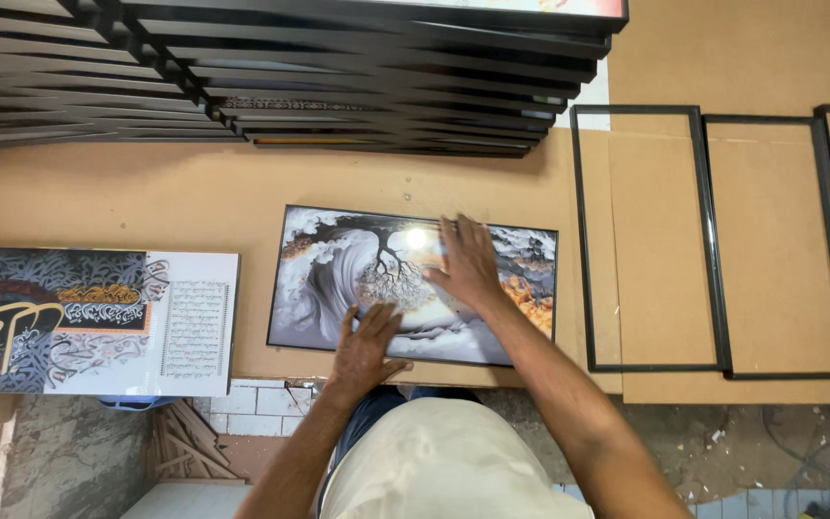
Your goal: The person repeatedly picks up printed artwork and black rectangular frames, aligns each print inside a frame, and stacks the completed frames on a growing pile. The person handles multiple prints and frames one at a time, maintaining a consistent assembly rhythm.
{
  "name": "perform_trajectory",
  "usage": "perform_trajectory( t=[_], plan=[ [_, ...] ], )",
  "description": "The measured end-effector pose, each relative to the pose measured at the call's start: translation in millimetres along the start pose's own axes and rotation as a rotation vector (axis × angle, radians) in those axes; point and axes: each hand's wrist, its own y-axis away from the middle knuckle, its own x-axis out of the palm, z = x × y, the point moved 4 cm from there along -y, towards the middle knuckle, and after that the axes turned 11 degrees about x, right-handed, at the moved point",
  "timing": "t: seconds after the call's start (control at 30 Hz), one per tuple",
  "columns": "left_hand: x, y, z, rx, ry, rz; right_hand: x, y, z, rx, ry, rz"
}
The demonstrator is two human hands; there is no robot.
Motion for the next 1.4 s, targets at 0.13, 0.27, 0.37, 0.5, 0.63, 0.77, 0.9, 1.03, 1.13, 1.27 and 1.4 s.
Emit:
perform_trajectory(
  t=[0.13,0.27,0.37,0.5,0.63,0.77,0.9,1.03,1.13,1.27,1.4],
  plan=[
    [-41,53,61,-0.504,-0.029,-0.36,10,97,-59,0.326,-0.158,-0.212],
    [-47,105,102,-0.82,0.14,-0.379,32,192,-117,0.566,-0.149,-0.302],
    [-44,110,107,-0.761,0.234,-0.392,52,215,-135,0.593,-0.389,-0.226],
    [-47,110,130,-1.027,0.714,-0.397,45,212,-166,0.936,-0.821,-0.074],
    [-71,107,159,-1.136,1.353,-0.544,10,216,-185,0.883,-1.5,0.044],
    [-136,107,154,-0.866,1.473,-0.706,-20,235,-172,0.819,-1.713,-0.079],
    [-226,95,131,-0.657,1.538,-0.819,-90,242,-149,0.504,-1.703,-0.304],
    [-329,49,133,-0.331,1.409,-0.934,-202,206,-120,0.184,-1.63,-0.54],
    [-398,0,149,-0.107,1.218,-1.05,-280,150,-85,0.049,-1.469,-0.545],
    [-453,-69,181,-0.148,0.986,-1.059,-335,52,-55,0.014,-1.402,-0.549],
    [-450,-121,212,-0.235,0.954,-0.933,-340,-30,-48,-0.125,-1.458,-0.423]
  ],
)
